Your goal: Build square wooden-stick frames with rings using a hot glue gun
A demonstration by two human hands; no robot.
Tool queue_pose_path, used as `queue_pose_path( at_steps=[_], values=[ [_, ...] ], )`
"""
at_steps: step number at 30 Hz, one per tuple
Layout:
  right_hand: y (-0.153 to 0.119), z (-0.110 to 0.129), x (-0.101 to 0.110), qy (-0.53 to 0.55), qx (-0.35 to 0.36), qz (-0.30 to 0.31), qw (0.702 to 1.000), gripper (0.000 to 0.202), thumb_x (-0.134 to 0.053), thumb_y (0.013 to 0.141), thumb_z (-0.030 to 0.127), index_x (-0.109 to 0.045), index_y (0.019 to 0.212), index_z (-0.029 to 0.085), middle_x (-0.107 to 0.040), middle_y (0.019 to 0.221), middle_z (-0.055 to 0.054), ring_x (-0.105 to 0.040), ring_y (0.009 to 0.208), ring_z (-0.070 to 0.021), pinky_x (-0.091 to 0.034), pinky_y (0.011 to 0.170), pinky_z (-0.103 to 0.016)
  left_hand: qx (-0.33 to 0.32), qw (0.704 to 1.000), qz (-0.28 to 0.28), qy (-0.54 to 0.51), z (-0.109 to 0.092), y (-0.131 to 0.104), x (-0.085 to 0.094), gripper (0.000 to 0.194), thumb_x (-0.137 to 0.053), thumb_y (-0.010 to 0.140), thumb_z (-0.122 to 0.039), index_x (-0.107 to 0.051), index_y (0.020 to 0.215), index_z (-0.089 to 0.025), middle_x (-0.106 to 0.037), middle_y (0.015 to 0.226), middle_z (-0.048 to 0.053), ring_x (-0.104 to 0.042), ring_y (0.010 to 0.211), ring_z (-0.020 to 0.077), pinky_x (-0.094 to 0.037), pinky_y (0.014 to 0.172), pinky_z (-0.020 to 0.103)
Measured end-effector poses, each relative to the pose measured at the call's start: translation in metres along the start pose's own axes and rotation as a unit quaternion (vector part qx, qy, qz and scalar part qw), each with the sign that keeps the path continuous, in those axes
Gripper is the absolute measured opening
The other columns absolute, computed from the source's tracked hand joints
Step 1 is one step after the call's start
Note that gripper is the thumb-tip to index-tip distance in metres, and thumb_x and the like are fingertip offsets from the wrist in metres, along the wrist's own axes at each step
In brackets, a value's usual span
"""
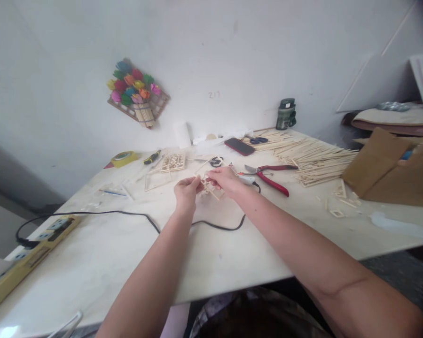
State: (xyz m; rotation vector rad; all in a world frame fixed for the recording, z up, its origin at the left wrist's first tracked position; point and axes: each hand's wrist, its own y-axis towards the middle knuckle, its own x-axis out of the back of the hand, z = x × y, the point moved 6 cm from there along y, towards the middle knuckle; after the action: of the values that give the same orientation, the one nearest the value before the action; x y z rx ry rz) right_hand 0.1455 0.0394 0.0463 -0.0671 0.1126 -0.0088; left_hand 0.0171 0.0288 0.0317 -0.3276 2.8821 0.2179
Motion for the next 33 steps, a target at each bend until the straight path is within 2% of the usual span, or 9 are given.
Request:
queue_pose_path(
  at_steps=[9,33],
  values=[
    [0.0013,0.0017,0.0006,0.011,0.010,-0.003,1.000,0.014,-0.054,0.075,0.009,-0.054,0.061,0.011,-0.049,0.043,0.004,-0.037,0.034,-0.0021,-0.023,0.029,-0.014,0.011,1.000,-0.007,-0.008,-0.0017,-0.0030,-0.0024,0.030,-0.072,0.050,-0.033,-0.058,0.063,-0.011,-0.056,0.051,-0.001,-0.053,0.047,0.0088,-0.046,0.055,0.024],
    [0.0063,-0.0025,0.0009,0.012,0.034,-0.035,0.999,0.012,-0.056,0.071,0.010,-0.054,0.059,0.012,-0.048,0.041,0.005,-0.036,0.032,-0.0031,-0.025,0.030,-0.016,0.024,0.999,-0.017,-0.024,0.0028,-0.0028,-0.0037,0.034,-0.073,0.047,-0.035,-0.056,0.064,-0.011,-0.057,0.053,-0.001,-0.054,0.048,0.0095,-0.046,0.054,0.025]
  ],
)
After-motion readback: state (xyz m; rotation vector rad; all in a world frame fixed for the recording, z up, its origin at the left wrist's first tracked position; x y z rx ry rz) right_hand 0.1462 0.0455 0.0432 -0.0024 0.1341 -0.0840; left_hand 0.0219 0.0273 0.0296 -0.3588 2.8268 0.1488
